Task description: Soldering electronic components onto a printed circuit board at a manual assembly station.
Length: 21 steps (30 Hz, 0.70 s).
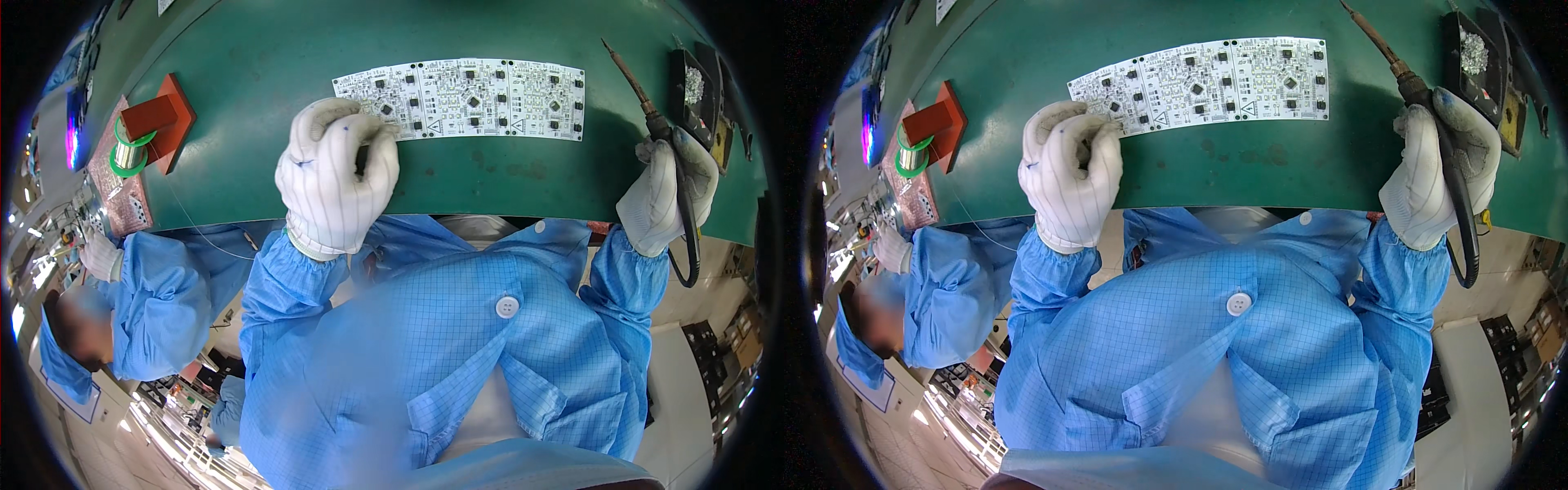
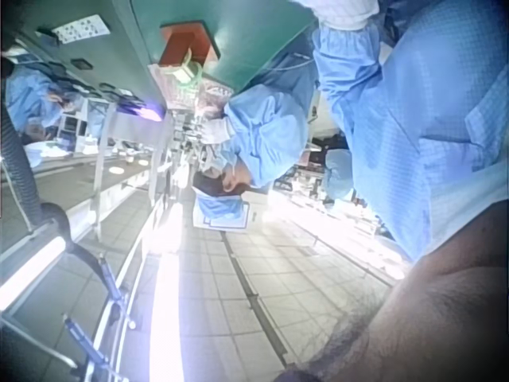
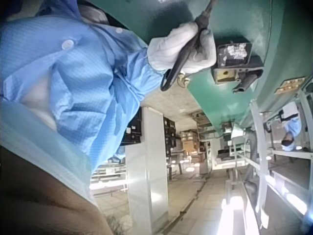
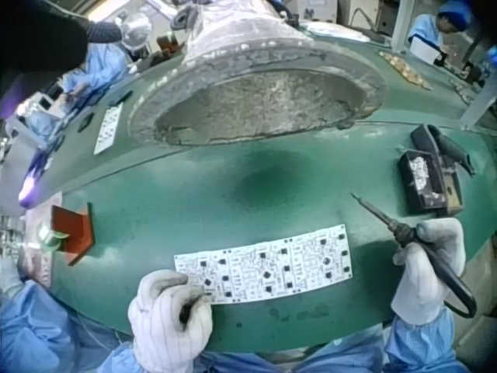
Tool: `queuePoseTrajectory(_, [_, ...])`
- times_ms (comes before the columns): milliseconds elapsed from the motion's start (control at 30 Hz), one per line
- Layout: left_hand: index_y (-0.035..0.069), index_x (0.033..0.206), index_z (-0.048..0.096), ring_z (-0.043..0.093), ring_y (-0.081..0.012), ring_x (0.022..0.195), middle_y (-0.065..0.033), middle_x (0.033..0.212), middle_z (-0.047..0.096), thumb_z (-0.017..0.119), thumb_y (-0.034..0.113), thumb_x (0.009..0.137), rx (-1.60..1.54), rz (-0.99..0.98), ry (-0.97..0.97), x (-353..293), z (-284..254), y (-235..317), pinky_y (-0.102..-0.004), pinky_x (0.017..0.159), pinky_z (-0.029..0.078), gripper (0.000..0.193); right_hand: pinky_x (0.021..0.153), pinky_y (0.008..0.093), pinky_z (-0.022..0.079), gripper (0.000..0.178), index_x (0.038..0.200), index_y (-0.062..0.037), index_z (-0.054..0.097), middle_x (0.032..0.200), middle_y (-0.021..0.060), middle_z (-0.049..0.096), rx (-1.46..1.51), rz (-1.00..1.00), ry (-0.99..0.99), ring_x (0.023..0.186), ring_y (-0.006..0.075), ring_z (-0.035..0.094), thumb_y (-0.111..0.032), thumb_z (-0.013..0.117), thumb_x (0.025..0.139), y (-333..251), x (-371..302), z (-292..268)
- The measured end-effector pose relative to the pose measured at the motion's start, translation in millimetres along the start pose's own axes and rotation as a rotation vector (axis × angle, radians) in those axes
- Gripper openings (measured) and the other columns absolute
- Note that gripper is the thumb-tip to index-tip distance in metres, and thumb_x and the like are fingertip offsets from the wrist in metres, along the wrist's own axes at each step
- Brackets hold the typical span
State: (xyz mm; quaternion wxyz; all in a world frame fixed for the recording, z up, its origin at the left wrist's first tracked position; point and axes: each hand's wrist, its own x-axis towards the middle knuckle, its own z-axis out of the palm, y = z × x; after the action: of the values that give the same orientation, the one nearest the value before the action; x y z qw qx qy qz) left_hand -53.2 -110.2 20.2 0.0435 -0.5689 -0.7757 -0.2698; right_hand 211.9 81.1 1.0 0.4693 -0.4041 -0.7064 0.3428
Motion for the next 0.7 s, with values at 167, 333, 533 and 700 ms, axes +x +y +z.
queuePoseTrajectory(167, [0.007, 0.078, 0.063, 0.064, -0.0247, 0.065, -0.0091, 0.084, 0.066, 0.072, 0.004, 0.073, 0.044, -0.171, 0.061, 2.4, -8.9, -12.7, -0.0329, 0.056, 0.052, 0.01, 0.067, 0.029, 0.057, 0.018, 0.101, 0.004, 0.062, 0.094, 0.0137, 0.066, 0.065, 0.019, 0.022, 0.073, 0.019, 0.07, -0.001, 0.07, 0.085, -3.2, 0.1, 1.1])
queuePoseTrajectory(333, [0.006, 0.08, 0.063, 0.064, -0.0241, 0.064, -0.0077, 0.086, 0.068, 0.071, 0.003, 0.073, -0.093, -0.155, 0.016, 1.0, -1.6, -8.6, -0.0329, 0.056, 0.052, 0.011, 0.069, 0.0304, 0.056, 0.016, 0.106, 0.001, 0.059, 0.097, 0.017, 0.067, -0.062, 0.0, 0.05, 0.074, 0.0189, 0.067, 0.002, 0.061, 0.091, -4.1, -0.7, 2.0])
queuePoseTrajectory(533, [0.007, 0.078, 0.062, 0.063, -0.0233, 0.067, -0.0051, 0.087, 0.067, 0.074, 0.005, 0.071, -0.129, -0.061, -0.016, 2.0, 5.5, -7.0, -0.0328, 0.059, 0.051, 0.014, 0.068, 0.0298, 0.056, 0.014, 0.105, 0.0, 0.059, 0.097, 0.0174, 0.067, 0.004, -0.01, 0.043, 0.074, 0.0191, 0.067, 0.0, 0.061, 0.091, -3.1, 0.6, 2.2])
queuePoseTrajectory(700, [0.008, 0.077, 0.061, 0.062, -0.0223, 0.065, -0.0047, 0.085, 0.066, 0.074, 0.006, 0.071, -0.143, -0.04, 0.003, 1.5, 5.6, -12.8, -0.0325, 0.056, 0.05, 0.014, 0.068, 0.0299, 0.056, 0.015, 0.105, 0.0004, 0.059, 0.095, 0.0175, 0.067, 0.054, -0.005, 0.057, 0.073, 0.0187, 0.067, -0.002, 0.062, 0.09, -4.0, 1.1, 7.7])
